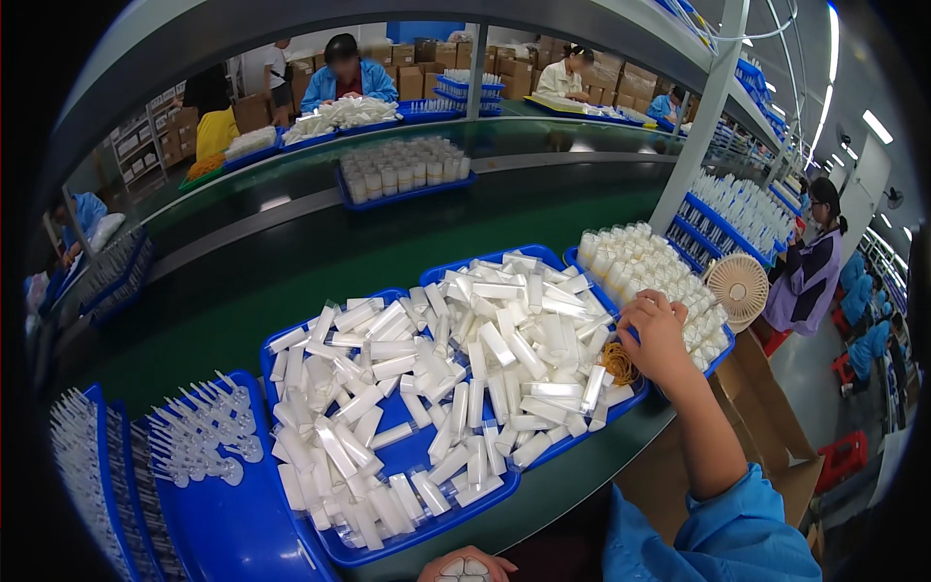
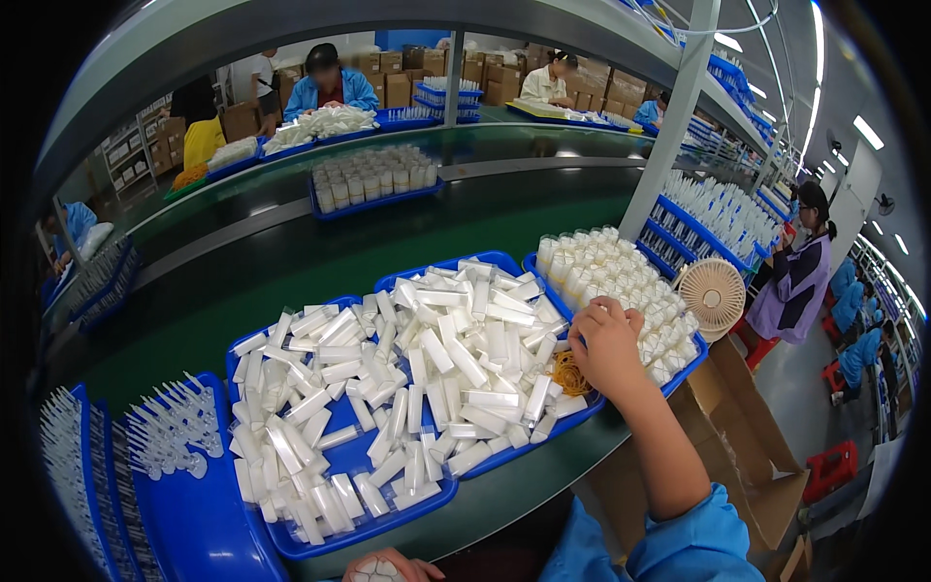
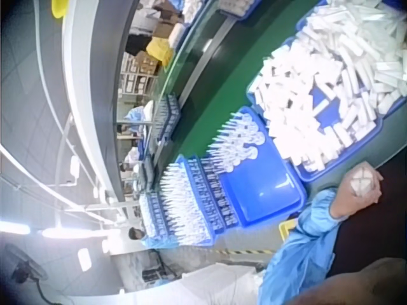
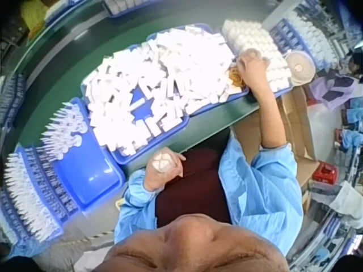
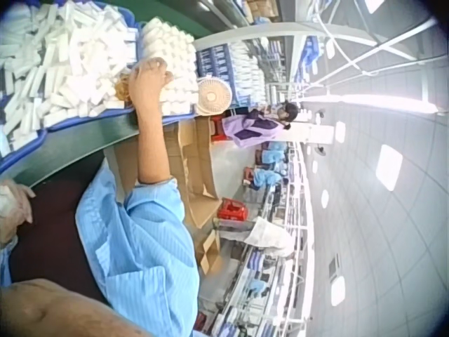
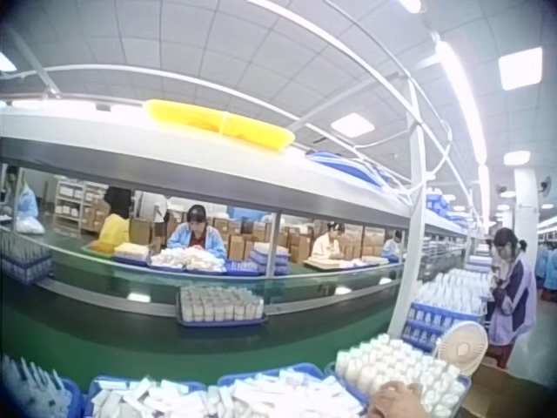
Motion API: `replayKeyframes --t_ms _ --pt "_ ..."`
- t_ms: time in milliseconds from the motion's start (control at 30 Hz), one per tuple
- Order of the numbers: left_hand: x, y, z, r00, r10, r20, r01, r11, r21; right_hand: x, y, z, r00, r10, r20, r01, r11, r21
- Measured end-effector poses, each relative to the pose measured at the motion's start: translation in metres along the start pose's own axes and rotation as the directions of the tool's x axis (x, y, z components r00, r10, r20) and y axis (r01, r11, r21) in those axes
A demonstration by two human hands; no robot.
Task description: The recorder is assembling small white plastic pump or dispenser parts at a factory workstation, grouping them with rubber bands.
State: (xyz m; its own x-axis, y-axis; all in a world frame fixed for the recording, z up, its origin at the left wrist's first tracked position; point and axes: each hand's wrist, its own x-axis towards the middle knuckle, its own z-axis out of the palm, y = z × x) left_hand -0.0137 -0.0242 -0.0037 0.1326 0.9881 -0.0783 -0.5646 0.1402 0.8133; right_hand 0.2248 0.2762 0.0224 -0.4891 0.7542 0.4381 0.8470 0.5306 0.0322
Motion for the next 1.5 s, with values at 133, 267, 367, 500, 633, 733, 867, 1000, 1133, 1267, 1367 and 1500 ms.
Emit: replayKeyframes --t_ms 133,267,367,500,633,733,867,1000,1133,1267,1367,1500 --pt "0.000 0.000 0.000 1.000 -0.017 -0.021 0.017 1.000 -0.011 -0.005 -0.001 -0.008 0.997 0.022 0.076 -0.018 0.999 -0.043" --pt "0.000 0.001 -0.002 0.999 -0.051 -0.008 0.052 0.998 0.025 -0.006 -0.002 0.006 0.998 -0.047 0.049 0.051 0.996 -0.079" --pt "0.000 -0.004 0.000 0.999 -0.044 -0.015 0.044 0.998 0.051 -0.002 -0.003 0.006 0.999 -0.050 0.014 0.050 0.997 -0.055" --pt "0.000 -0.002 0.000 0.999 -0.013 -0.050 0.017 0.996 0.083 0.014 -0.026 -0.023 0.990 0.073 -0.118 -0.038 0.962 0.270" --pt "0.000 -0.010 -0.002 0.972 0.110 -0.206 -0.098 0.993 0.065 0.016 -0.055 -0.022 0.986 -0.068 -0.151 0.151 0.743 0.652" --pt "0.006 -0.005 0.006 0.845 0.401 -0.354 -0.333 0.912 0.237 0.000 -0.116 -0.038 0.947 -0.299 -0.120 0.298 0.674 0.676" --pt "0.015 -0.002 0.002 0.697 0.640 -0.325 -0.379 0.713 0.590 -0.035 -0.172 -0.049 0.852 -0.506 -0.133 0.401 0.469 0.787" --pt "0.018 0.002 -0.001 0.624 0.639 -0.450 -0.309 0.730 0.609 -0.045 -0.200 -0.042 0.831 -0.513 -0.214 0.453 0.402 0.796" --pt "0.011 0.007 -0.005 0.592 0.653 -0.472 -0.201 0.687 0.698 -0.038 -0.201 -0.040 0.837 -0.458 -0.300 0.518 0.484 0.705" --pt "0.010 0.014 -0.006 0.684 0.542 -0.488 -0.433 0.840 0.326 -0.029 -0.189 -0.028 0.902 -0.416 -0.120 0.279 0.348 0.895" --pt "0.008 0.016 -0.014 0.875 0.446 -0.189 -0.481 0.846 -0.231 -0.034 -0.186 -0.039 0.693 -0.639 0.334 -0.676 -0.416 0.608" --pt "0.005 0.020 -0.023 0.807 0.498 0.316 -0.389 0.852 -0.351 -0.033 -0.171 -0.043 0.586 -0.802 0.117 -0.810 -0.576 0.106"
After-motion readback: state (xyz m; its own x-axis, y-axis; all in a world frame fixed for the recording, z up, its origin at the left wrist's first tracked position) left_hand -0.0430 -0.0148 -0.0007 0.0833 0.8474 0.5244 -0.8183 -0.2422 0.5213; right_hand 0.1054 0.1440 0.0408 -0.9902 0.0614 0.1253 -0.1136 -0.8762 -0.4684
